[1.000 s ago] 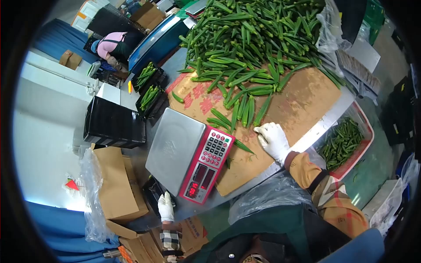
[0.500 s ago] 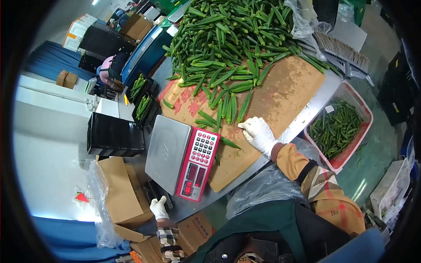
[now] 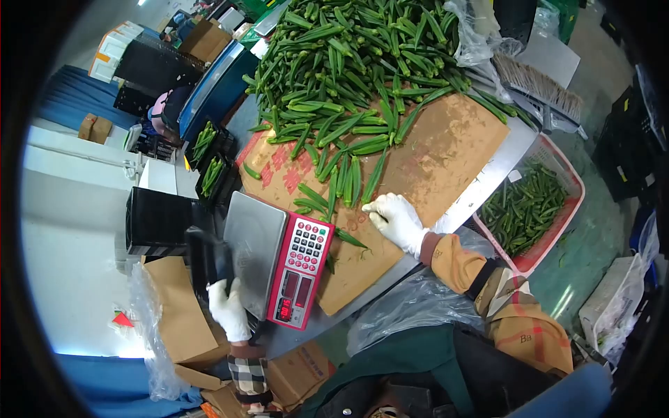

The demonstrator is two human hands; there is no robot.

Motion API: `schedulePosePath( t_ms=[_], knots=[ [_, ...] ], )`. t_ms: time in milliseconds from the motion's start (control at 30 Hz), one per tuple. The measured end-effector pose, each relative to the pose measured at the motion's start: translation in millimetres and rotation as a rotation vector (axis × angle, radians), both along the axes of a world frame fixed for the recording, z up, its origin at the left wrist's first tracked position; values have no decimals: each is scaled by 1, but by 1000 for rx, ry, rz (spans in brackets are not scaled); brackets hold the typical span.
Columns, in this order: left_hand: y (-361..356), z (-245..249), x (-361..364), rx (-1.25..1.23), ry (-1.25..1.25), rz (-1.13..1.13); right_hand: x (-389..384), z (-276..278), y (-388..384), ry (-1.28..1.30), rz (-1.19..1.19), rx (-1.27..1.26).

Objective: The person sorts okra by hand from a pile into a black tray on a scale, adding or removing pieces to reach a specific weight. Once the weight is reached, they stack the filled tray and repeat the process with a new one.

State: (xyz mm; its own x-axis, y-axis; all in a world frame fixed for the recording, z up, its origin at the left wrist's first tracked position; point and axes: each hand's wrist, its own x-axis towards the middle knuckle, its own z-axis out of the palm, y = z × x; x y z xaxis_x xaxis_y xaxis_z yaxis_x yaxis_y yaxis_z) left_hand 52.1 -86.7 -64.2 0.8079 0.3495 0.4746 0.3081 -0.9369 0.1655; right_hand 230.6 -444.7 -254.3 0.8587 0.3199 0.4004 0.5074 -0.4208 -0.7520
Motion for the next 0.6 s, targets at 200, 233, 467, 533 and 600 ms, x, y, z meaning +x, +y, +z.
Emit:
schedulePosePath(
  t_ms=[200,233,467,533,600],
  knots=[
    [-59,27,61,-72,273,-194,84,51,-19,-187,-114,-115],
    [-76,34,73,67,173,-309,100,57,-20,-185,-120,-203],
    [-140,-24,175,-466,291,-454,170,44,14,-190,-18,-790],
    [-141,-65,200,-305,386,-448,174,43,15,-208,31,-836],
    [-154,-86,211,-161,565,-334,175,41,10,-235,50,-826]
  ],
)
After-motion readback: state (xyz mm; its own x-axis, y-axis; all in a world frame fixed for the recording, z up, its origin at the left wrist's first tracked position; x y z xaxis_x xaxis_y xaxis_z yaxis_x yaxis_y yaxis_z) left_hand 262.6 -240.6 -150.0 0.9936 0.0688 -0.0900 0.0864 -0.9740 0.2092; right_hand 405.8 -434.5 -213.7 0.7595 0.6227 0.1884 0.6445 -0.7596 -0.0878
